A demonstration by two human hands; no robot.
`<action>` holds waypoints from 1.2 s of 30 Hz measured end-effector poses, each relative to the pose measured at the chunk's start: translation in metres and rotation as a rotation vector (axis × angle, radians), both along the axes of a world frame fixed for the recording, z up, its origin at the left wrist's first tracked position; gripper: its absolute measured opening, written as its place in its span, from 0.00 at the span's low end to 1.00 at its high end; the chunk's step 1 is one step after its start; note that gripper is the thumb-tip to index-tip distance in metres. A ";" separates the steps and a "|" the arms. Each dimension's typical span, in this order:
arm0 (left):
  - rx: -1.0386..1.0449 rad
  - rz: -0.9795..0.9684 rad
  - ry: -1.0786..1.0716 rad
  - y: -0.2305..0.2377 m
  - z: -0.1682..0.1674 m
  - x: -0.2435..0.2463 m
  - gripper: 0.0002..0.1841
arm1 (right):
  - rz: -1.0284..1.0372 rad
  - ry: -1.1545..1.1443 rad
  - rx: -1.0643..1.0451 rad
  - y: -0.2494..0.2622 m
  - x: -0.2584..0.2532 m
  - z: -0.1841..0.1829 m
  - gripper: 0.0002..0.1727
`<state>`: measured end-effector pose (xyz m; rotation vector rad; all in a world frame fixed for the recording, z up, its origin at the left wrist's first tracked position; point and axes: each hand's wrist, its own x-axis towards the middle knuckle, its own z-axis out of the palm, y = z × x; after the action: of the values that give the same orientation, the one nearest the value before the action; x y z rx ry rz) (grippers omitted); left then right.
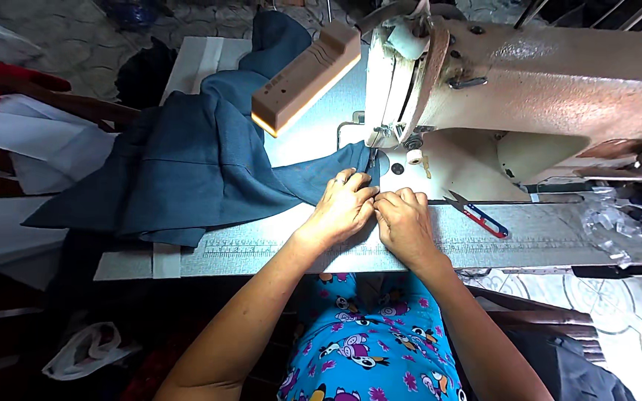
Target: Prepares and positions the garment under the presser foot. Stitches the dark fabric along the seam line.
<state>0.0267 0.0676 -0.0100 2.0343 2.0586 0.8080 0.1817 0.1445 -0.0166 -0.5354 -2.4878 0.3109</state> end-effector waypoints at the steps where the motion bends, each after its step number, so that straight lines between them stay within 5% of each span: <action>1: 0.006 0.005 -0.005 0.001 -0.001 -0.001 0.24 | 0.002 0.005 -0.003 0.002 -0.001 0.000 0.09; 9: -0.033 -0.010 -0.065 0.026 0.005 -0.027 0.24 | 0.000 0.007 -0.050 0.023 -0.018 0.000 0.09; 12: -0.131 -0.014 0.098 0.030 0.023 -0.046 0.19 | 0.008 0.003 -0.096 0.028 -0.019 0.002 0.10; 16: 0.091 -0.146 0.175 0.014 0.031 -0.039 0.12 | -0.002 0.027 -0.193 0.018 -0.011 0.007 0.14; 19: 0.133 -0.199 0.181 0.001 0.028 -0.023 0.11 | -0.004 0.078 -0.136 0.005 -0.005 0.001 0.07; 28: 0.111 -0.036 0.177 -0.006 0.012 -0.004 0.25 | -0.120 0.115 -0.037 -0.011 0.003 -0.013 0.07; 36: -0.017 0.075 0.078 -0.007 0.006 0.010 0.26 | -0.127 0.118 -0.057 -0.010 0.004 -0.012 0.07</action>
<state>0.0370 0.0609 -0.0041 2.0215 2.1874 0.7323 0.1854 0.1347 -0.0289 -0.6752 -2.3257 0.3535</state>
